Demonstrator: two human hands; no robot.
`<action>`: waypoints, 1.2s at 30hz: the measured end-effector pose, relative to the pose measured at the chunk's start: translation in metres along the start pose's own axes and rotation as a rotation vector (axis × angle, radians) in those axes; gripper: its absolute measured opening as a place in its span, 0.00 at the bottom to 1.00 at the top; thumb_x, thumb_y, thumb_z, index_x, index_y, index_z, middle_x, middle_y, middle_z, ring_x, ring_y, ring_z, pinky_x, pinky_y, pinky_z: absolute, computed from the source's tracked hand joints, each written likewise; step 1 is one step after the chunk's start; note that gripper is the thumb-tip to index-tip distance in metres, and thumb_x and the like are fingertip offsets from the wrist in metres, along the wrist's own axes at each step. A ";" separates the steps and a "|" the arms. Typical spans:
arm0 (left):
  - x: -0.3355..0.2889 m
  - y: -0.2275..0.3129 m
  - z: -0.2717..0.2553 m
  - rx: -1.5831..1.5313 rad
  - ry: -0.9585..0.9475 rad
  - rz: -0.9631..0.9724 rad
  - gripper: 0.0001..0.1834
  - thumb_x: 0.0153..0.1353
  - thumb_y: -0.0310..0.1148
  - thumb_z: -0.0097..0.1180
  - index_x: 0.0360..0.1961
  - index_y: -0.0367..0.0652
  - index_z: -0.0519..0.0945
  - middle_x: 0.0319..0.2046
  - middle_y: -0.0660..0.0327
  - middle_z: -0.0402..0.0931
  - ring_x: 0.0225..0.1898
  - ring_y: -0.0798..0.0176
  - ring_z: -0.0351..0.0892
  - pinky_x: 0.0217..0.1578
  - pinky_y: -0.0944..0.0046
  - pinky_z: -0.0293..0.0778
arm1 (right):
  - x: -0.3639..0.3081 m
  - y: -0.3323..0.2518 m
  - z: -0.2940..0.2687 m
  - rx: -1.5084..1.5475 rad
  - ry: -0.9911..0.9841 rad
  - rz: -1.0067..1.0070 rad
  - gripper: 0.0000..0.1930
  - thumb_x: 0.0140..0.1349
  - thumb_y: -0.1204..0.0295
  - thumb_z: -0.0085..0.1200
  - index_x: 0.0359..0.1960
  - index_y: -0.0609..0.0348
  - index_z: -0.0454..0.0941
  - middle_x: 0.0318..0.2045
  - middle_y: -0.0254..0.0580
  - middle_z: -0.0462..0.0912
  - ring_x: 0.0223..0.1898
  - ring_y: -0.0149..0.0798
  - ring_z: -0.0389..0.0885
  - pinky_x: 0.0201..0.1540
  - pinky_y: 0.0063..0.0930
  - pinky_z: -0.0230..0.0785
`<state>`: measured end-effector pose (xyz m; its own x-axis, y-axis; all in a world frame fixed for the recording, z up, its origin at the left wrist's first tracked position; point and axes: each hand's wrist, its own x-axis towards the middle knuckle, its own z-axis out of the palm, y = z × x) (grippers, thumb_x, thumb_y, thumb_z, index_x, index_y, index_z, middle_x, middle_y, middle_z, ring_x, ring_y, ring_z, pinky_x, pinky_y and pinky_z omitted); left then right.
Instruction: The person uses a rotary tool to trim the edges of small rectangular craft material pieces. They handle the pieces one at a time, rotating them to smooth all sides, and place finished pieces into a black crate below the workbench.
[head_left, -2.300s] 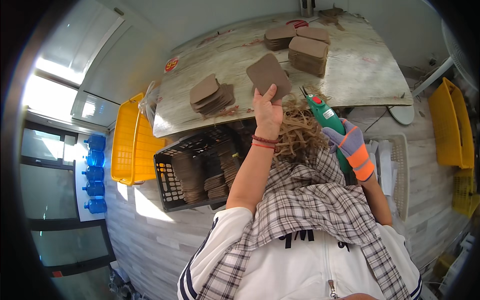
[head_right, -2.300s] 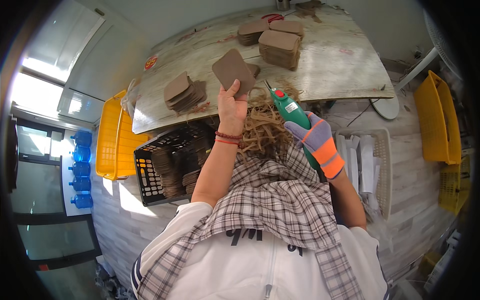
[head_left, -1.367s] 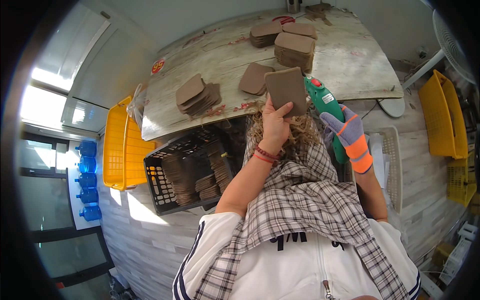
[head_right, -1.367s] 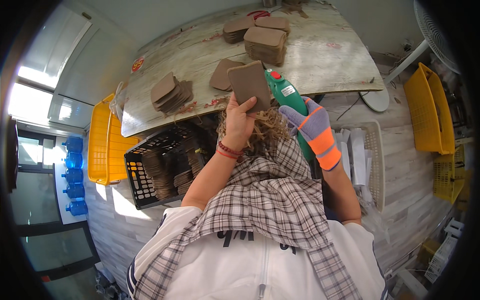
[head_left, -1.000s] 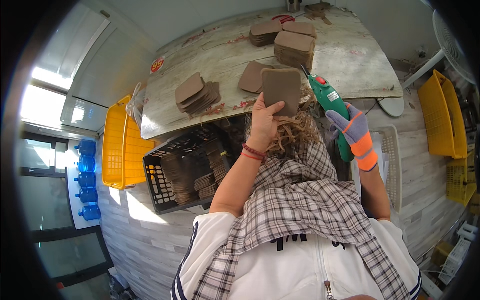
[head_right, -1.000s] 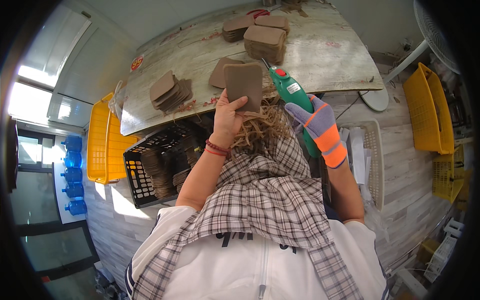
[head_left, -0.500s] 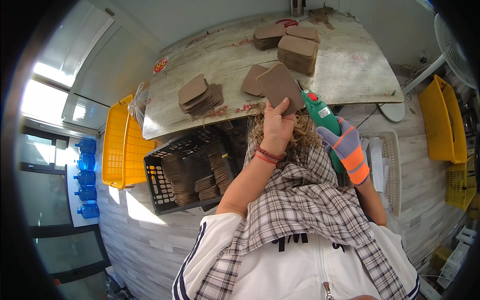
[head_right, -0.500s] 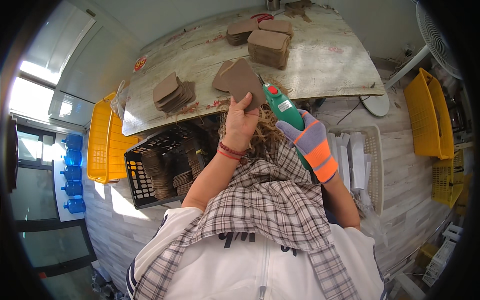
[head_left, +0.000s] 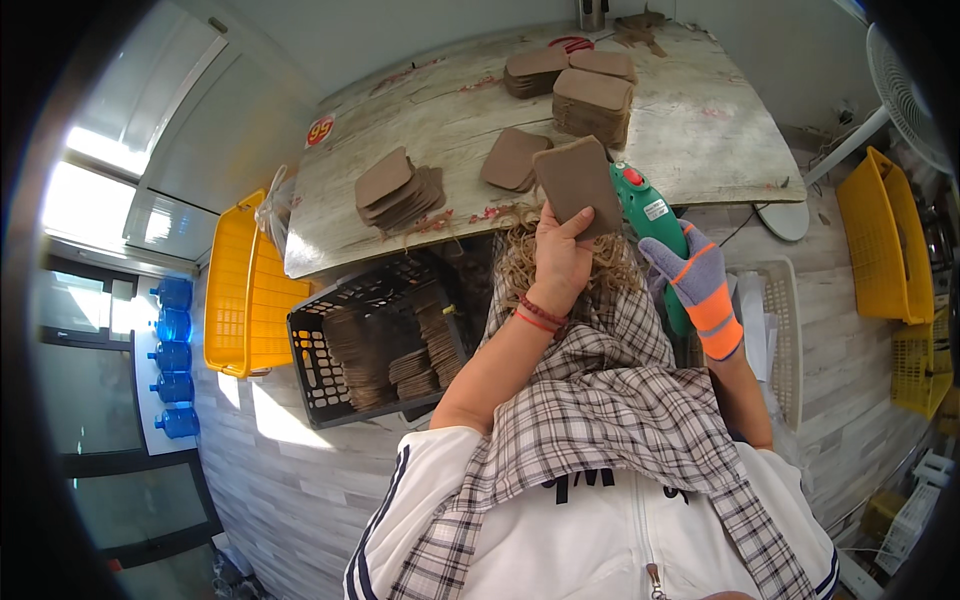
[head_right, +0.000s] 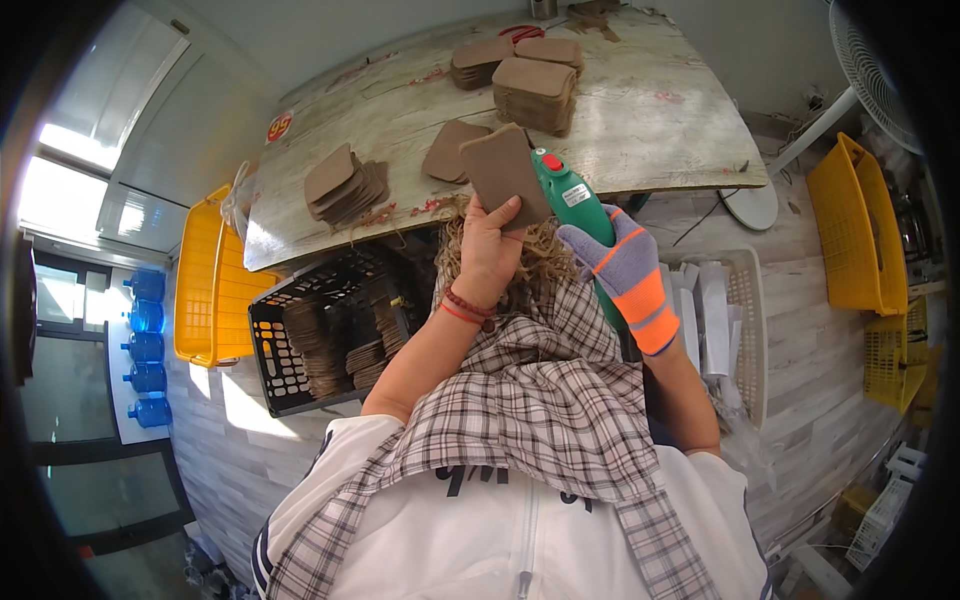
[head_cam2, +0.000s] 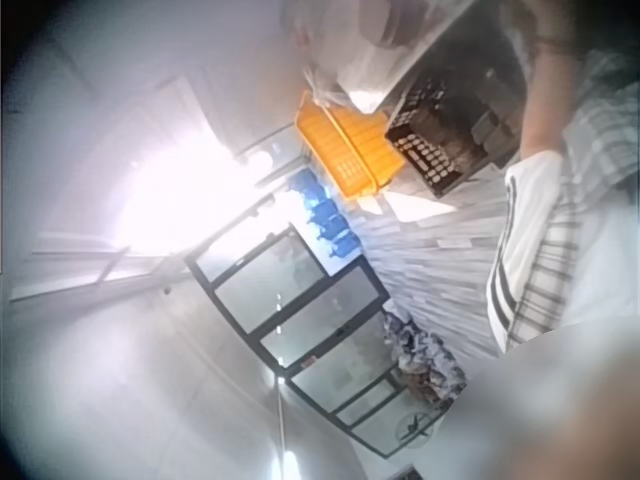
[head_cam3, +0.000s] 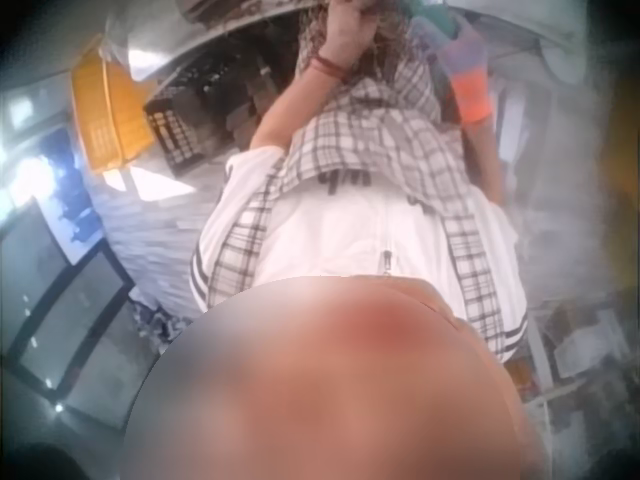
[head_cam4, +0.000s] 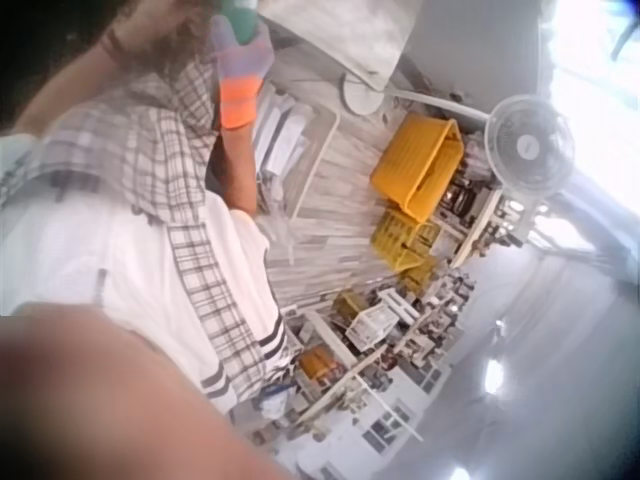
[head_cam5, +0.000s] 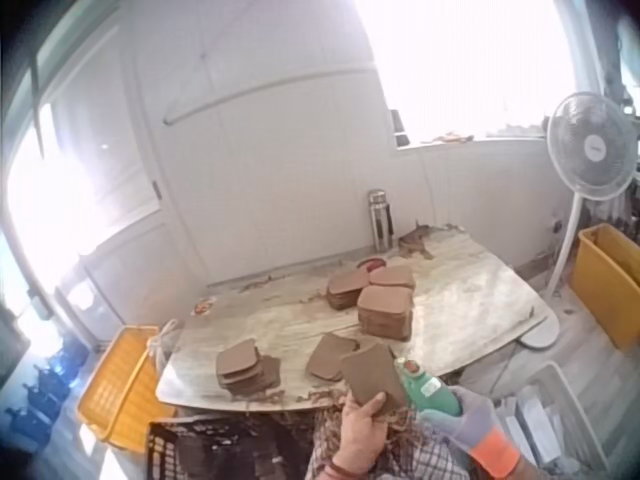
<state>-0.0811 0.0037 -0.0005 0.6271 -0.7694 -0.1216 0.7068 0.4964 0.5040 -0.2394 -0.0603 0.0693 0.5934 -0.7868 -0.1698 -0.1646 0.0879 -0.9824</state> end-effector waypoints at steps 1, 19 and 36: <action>0.000 0.000 -0.001 0.020 -0.012 0.003 0.19 0.56 0.13 0.51 0.48 0.40 0.72 0.44 0.58 0.78 0.43 0.60 0.79 0.45 0.61 0.78 | 0.000 0.000 -0.001 0.008 0.002 0.003 0.20 0.53 0.65 0.66 0.43 0.65 0.74 0.23 0.32 0.78 0.20 0.21 0.73 0.20 0.16 0.65; 0.009 0.082 -0.040 0.712 -0.284 -0.143 0.24 0.51 0.12 0.54 0.52 0.34 0.73 0.44 0.60 0.78 0.44 0.67 0.78 0.47 0.66 0.75 | -0.016 -0.004 -0.035 -0.178 -0.216 0.106 0.21 0.53 0.68 0.64 0.45 0.66 0.72 0.22 0.34 0.76 0.18 0.24 0.72 0.20 0.19 0.68; -0.010 0.084 -0.044 0.897 -0.283 -0.383 0.23 0.46 0.14 0.56 0.48 0.35 0.75 0.39 0.64 0.78 0.40 0.70 0.75 0.44 0.69 0.71 | -0.015 0.003 -0.019 -0.183 -0.240 0.107 0.22 0.52 0.66 0.66 0.43 0.65 0.74 0.22 0.32 0.76 0.18 0.22 0.71 0.21 0.17 0.65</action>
<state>-0.0135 0.0704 0.0056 0.2270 -0.9380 -0.2619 0.2643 -0.1995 0.9436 -0.2642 -0.0601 0.0701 0.7304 -0.6106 -0.3061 -0.3620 0.0341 -0.9316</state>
